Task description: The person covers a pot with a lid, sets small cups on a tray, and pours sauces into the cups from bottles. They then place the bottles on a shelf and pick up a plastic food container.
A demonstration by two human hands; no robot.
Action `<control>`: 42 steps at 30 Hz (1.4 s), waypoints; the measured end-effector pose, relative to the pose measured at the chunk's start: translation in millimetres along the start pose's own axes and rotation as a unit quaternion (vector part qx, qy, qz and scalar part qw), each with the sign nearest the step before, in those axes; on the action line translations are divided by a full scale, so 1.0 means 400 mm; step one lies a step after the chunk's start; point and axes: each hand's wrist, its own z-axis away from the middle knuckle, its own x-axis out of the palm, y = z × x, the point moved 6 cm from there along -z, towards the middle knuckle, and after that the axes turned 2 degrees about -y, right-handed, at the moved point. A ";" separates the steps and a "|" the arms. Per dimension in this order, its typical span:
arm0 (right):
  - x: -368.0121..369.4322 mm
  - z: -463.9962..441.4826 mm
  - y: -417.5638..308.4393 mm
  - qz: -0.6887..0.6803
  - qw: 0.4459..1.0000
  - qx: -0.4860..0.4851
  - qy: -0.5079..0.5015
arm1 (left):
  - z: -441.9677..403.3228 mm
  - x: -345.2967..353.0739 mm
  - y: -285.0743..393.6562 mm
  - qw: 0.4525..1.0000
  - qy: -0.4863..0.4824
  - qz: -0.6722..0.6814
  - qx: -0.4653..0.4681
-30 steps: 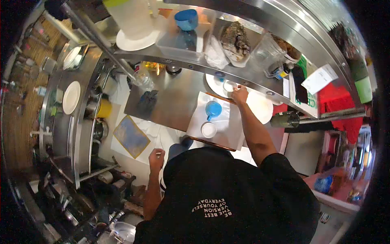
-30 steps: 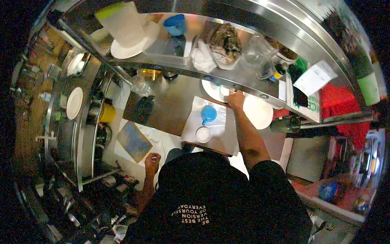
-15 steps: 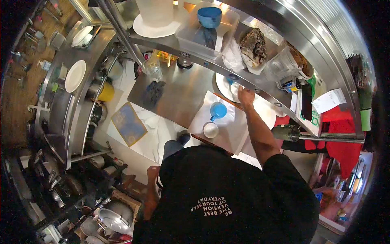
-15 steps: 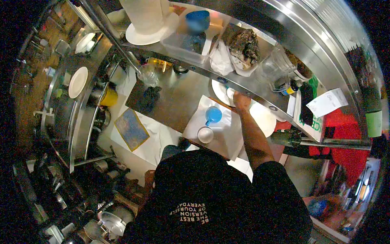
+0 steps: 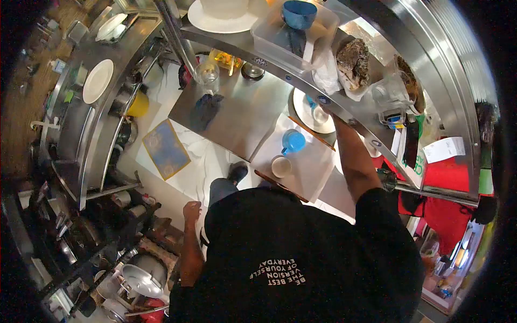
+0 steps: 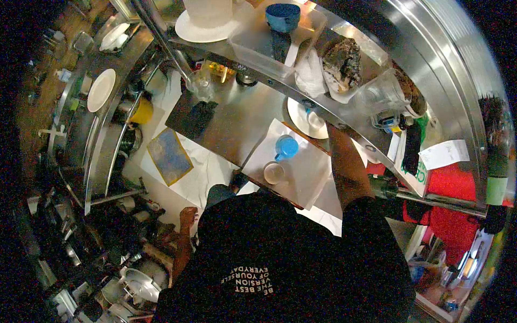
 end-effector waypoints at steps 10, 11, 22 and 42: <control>0.026 0.009 -0.001 0.009 1.000 0.020 -0.019 | 0.064 -0.016 -0.069 0.996 0.040 -0.080 -0.004; 0.025 0.009 -0.002 0.011 1.000 0.022 -0.019 | 0.036 -0.021 -0.090 0.977 0.015 -0.209 0.044; 0.044 0.081 0.019 0.048 0.993 0.105 -0.017 | -0.077 -0.048 -0.055 0.993 -0.075 0.072 -0.046; 0.088 0.226 -0.033 -0.136 0.956 0.260 0.010 | -0.205 -0.031 0.198 0.936 -0.124 -0.272 0.186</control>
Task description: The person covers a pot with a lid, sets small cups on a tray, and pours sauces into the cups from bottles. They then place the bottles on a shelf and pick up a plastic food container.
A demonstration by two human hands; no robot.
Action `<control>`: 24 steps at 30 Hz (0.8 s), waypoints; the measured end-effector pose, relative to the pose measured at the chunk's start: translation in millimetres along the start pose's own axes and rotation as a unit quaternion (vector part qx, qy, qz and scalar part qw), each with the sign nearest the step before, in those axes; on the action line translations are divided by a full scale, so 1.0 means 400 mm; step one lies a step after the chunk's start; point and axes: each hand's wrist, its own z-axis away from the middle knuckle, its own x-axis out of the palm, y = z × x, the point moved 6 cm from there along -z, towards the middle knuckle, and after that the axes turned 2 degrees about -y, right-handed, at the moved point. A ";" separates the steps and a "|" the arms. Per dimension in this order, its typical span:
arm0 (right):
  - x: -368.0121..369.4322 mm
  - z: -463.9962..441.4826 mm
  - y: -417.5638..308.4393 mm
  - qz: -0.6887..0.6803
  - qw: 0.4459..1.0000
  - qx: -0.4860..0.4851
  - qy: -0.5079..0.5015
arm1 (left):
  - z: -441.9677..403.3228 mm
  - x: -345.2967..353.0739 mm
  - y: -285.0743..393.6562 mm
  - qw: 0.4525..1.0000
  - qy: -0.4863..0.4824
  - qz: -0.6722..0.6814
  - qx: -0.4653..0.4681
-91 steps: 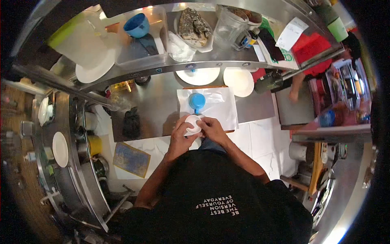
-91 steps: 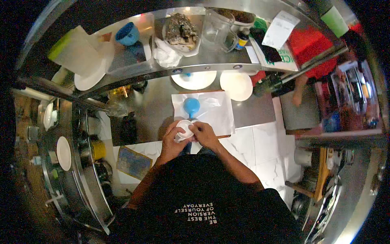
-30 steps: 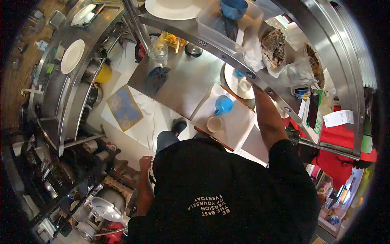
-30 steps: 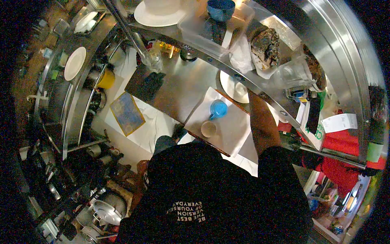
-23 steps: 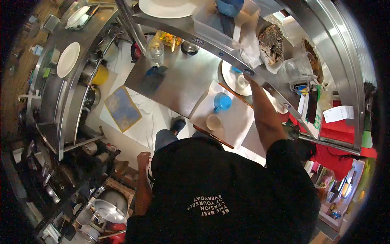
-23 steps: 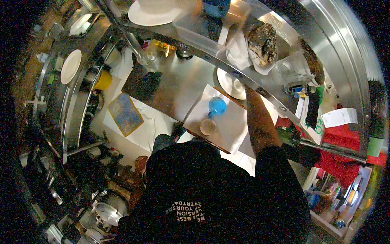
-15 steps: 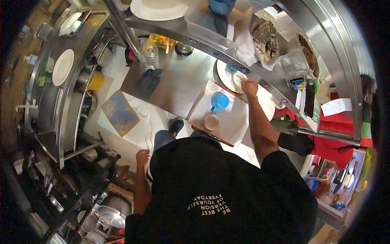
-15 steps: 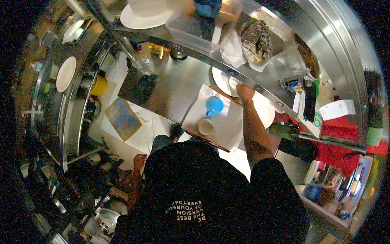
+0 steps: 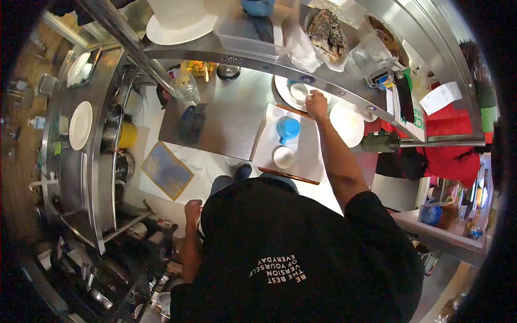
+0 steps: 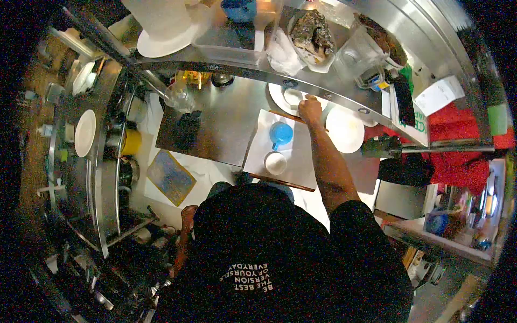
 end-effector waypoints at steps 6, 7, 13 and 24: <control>-0.112 0.095 -0.042 -0.056 0.994 0.087 0.040 | -0.112 0.005 -0.131 0.983 -0.057 -0.153 0.078; -0.124 0.120 -0.043 -0.074 0.992 0.082 0.057 | -0.138 0.006 -0.163 0.988 -0.060 -0.126 0.071; -0.256 0.361 -0.051 -0.207 0.966 0.110 0.110 | -0.212 0.004 -0.067 0.967 -0.135 -0.187 0.110; -0.313 1.005 0.165 -0.132 0.912 0.292 0.256 | -0.398 0.108 0.273 0.814 -0.279 -0.364 0.355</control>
